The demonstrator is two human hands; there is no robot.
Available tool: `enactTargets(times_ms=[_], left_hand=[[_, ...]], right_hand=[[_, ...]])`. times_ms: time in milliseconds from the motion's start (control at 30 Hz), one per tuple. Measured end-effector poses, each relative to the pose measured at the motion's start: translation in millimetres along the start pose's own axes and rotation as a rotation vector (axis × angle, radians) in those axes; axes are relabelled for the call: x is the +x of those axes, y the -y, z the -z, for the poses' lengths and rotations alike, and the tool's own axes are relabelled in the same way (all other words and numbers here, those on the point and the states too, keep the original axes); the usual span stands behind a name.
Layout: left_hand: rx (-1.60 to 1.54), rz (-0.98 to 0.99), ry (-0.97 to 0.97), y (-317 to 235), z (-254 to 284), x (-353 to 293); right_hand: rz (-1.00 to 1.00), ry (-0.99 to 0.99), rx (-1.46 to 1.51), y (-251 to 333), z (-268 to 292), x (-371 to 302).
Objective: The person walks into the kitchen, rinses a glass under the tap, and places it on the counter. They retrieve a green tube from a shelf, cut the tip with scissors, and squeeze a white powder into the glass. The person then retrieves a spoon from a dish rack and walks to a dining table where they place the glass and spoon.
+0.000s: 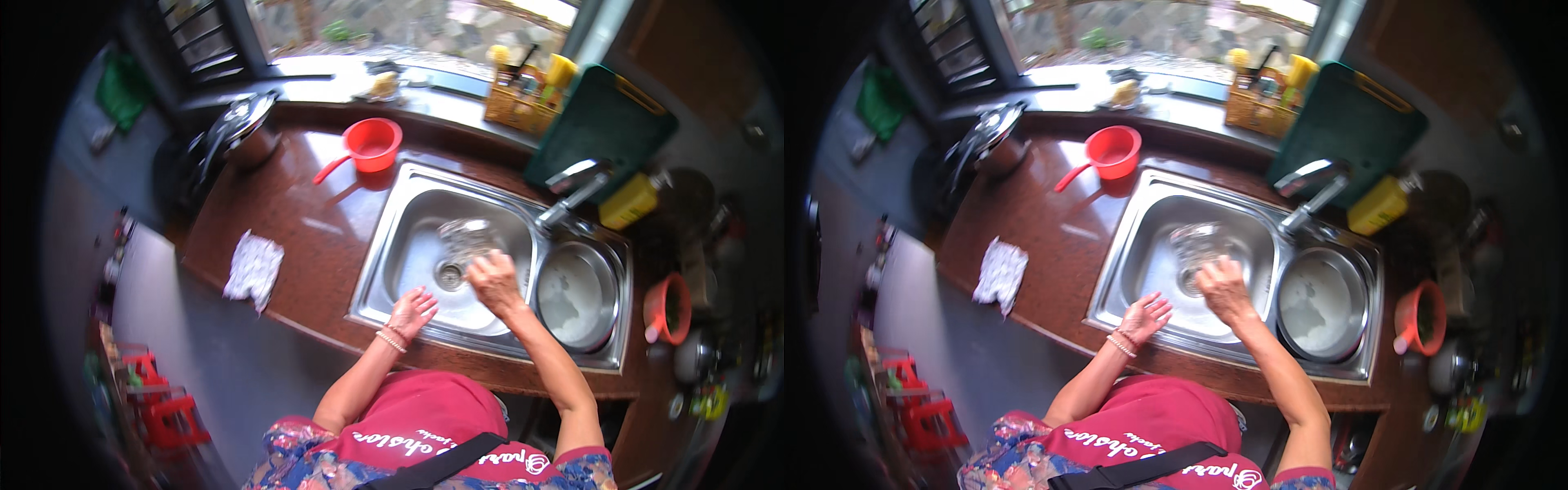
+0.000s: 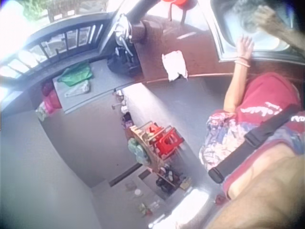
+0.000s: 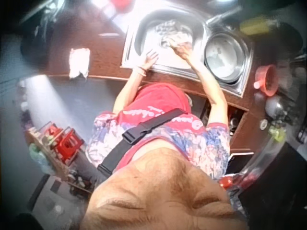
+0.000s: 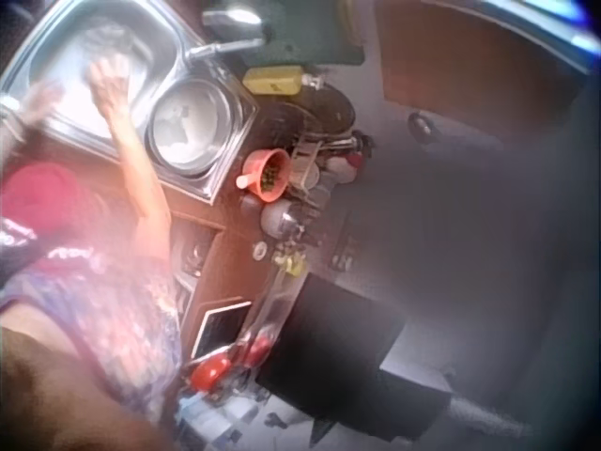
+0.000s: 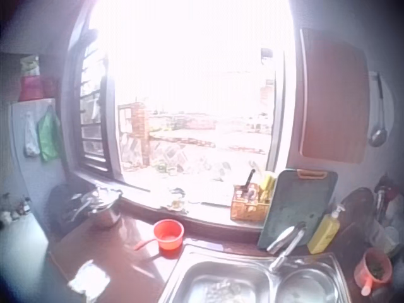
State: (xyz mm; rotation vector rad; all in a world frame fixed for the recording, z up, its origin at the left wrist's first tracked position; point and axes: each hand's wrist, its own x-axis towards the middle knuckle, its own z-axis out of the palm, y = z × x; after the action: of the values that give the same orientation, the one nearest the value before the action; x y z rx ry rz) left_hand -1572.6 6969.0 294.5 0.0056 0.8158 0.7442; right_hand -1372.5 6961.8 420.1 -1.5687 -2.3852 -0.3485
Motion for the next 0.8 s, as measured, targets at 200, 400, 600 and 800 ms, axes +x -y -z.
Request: enactTargets(times_ms=[200,400,600,800], left_hand=[[0.040,-0.117,0.035,9,-4,-9],[0.128,-0.261,-0.006,-8,-14,-41],[0.553,-0.697,-0.176,-37,-30,-59],[0.628,-0.690,-0.165,-43,-34,-63]], right_hand=[[0.116,0.217,0.059,2,-24,-16],[0.210,0.172,-0.011,16,-34,-7],[0.367,0.163,-0.083,27,-21,16],[0.374,0.163,-0.116,30,-21,20]])
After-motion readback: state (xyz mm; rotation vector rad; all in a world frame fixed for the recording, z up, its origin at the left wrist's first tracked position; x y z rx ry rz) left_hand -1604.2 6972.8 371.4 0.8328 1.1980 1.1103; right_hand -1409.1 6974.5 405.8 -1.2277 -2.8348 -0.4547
